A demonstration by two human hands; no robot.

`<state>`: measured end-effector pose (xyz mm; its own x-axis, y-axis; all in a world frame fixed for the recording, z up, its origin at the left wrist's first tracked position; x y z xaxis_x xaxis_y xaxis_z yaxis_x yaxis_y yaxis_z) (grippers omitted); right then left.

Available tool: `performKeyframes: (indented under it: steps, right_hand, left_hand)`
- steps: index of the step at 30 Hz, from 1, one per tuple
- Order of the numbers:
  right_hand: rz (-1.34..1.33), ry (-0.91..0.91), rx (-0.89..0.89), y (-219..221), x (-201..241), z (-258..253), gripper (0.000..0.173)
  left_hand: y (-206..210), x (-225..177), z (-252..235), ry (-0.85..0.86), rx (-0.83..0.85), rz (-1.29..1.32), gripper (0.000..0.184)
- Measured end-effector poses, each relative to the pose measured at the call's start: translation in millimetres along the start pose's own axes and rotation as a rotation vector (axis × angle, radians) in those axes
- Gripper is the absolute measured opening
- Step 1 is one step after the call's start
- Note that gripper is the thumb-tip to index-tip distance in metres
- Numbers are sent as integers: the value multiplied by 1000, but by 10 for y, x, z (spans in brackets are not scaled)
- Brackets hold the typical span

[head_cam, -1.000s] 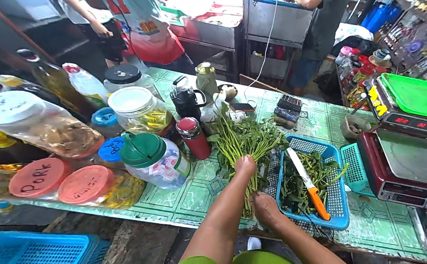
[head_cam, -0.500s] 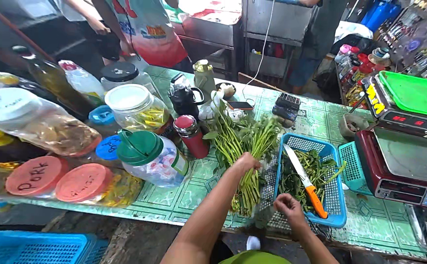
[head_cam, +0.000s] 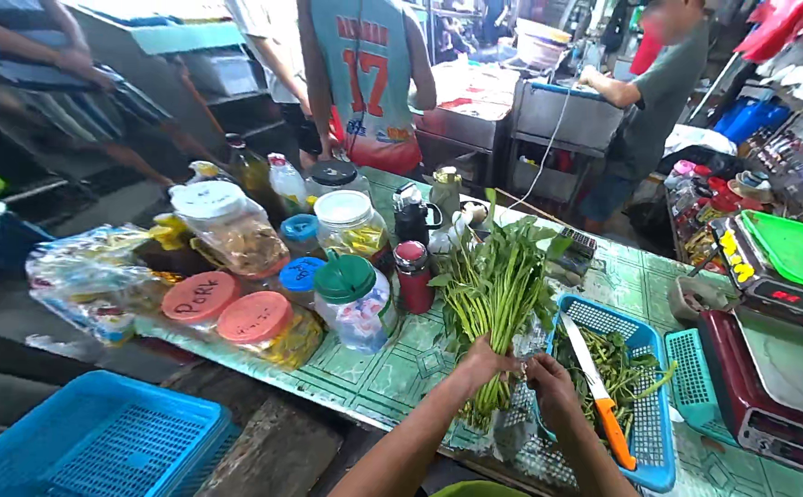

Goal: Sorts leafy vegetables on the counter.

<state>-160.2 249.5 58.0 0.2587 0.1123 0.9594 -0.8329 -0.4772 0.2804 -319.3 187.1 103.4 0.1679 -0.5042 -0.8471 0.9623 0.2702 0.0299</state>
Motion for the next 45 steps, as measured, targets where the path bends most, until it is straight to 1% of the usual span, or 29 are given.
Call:
performKeyframes:
  steps: [2,4,7,8,10,11,12,13,15,16,17,18,20,22,23,24,26,27,28,30,31,33,36,37,39,41,42,43,45]
  right_hand:
    - [3,41,54,1,58,-34,9]
    - [-6,53,122,-9,100,-48,12]
    - [-42,-7,175,41,215,-41,23]
    - [-83,-42,158,79,276,-34,24]
    - [-244,-119,152,128,379,-16,27]
    - [-361,-139,209,119,418,-2,24]
    - [-473,-159,319,90,436,5,16]
    - [-565,-160,430,64,444,1,12]
    - [-688,-110,603,2,419,-47,56]
    - [-700,-88,650,-31,380,-94,70]
    - [-660,-83,630,-55,333,-148,79]
    - [-537,-90,562,-70,290,-216,85]
    - [-309,-35,352,-78,178,-417,93]
    - [-24,118,73,-41,-21,-658,94]
    - [140,205,-7,-8,-159,-762,93]
    - [292,280,-34,24,-311,-831,87]
    - [510,407,-8,67,-614,-919,72]
    - [591,457,9,87,-735,-948,64]
    - [625,508,30,105,-811,-964,59]
    - [582,581,34,113,-898,-980,61]
    - [547,584,24,117,-904,-985,60]
    - [544,482,24,167,-787,-979,52]
    - [634,203,53,341,-321,-911,42]
    - [652,147,63,380,-175,-878,43]
    - [633,155,109,370,-4,-824,58]
    - [654,219,157,241,-37,-814,77]
    - [672,242,163,163,-86,-796,81]
    - [695,260,164,91,-119,-779,84]
    - [773,269,158,-20,-124,-740,77]
  left_hand:
    - [-94,19,23,17,-28,11,33]
    - [-149,39,32,36,-74,-51,37]
    - [-193,72,-15,20,-197,-322,47]
    - [-207,81,-39,6,-241,-413,54]
    - [-251,119,-95,-14,-328,-530,59]
    - [-280,154,-133,-17,-364,-551,59]
    - [-308,188,-169,-21,-390,-549,58]
    - [-333,207,-199,-33,-401,-518,58]
    - [-351,183,-217,-46,-384,-397,52]
    - [-348,160,-205,-26,-350,-296,45]
    - [-338,115,-165,5,-298,-177,39]
    - [-329,44,-105,32,-245,-64,34]
    - [-351,-104,21,71,-188,67,28]
    - [-427,-218,147,112,-172,117,23]
    - [-471,-264,217,127,-176,135,22]
    - [-518,-303,287,146,-184,159,21]
    - [-626,-354,400,195,-204,224,17]
    - [-690,-365,438,217,-211,254,16]
    - [-760,-367,468,233,-221,279,17]
    - [-903,-349,500,256,-249,319,16]
    - [-964,-337,513,260,-266,330,16]
    - [-1052,-304,532,261,-291,350,15]
    - [-1085,-253,514,261,-286,387,14]
    - [-1067,-237,496,260,-277,397,13]
    - [-994,-207,436,247,-246,417,13]
    - [-864,-189,339,219,-192,423,13]
    - [-776,-175,275,192,-163,422,13]
    - [-679,-148,191,166,-140,426,14]
    - [-467,-36,-16,103,-106,447,20]
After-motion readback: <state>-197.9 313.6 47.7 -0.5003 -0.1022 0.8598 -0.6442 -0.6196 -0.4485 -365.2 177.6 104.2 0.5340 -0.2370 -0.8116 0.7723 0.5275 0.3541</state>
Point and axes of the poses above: each hand's wrist, its own z-axis away from the middle knuckle, its own y-axis out of the palm, x = y × z, the point moved 1 cm from there along -z, towards the middle knuckle, and after that the axes turned 11 degrees about -y, right-handed, at the moved point
